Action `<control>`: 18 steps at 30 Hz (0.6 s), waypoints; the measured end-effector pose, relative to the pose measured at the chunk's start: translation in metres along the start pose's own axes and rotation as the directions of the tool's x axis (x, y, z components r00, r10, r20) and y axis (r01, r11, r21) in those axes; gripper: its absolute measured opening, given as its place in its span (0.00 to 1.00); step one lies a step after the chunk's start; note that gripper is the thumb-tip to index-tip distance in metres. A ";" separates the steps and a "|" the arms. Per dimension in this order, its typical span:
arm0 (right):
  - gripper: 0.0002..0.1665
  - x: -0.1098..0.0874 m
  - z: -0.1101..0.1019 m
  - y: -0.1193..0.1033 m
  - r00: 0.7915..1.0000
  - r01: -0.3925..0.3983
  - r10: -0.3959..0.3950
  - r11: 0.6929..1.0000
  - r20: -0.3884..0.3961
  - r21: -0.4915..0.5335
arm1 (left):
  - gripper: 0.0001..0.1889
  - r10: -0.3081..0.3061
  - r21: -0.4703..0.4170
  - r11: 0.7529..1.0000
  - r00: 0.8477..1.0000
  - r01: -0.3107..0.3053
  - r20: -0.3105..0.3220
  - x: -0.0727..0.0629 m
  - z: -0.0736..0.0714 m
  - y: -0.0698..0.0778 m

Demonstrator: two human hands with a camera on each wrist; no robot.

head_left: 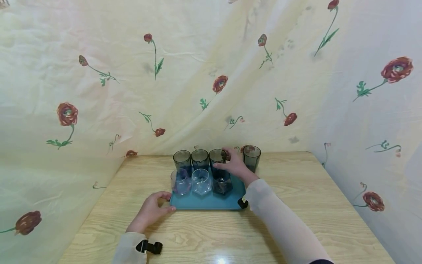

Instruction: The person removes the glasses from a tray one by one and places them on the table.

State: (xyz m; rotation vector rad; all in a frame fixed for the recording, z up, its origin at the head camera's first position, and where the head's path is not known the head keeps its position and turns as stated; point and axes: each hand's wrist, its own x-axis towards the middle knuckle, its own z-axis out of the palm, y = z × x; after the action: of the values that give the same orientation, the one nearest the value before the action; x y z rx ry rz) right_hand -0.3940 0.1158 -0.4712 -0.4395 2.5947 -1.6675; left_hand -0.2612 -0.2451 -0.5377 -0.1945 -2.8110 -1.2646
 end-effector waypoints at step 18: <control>0.51 0.000 0.007 0.001 0.997 -0.060 0.061 0.998 -0.049 0.026 | 0.29 -0.021 0.006 1.000 1.000 0.021 0.011 0.000 0.001 0.000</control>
State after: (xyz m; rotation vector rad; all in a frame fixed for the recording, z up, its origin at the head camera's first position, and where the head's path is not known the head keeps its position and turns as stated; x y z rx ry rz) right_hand -0.3930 0.1101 -0.4751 -0.3188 2.5911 -1.7110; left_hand -0.2610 -0.2444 -0.5388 -0.1723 -2.8330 -1.2640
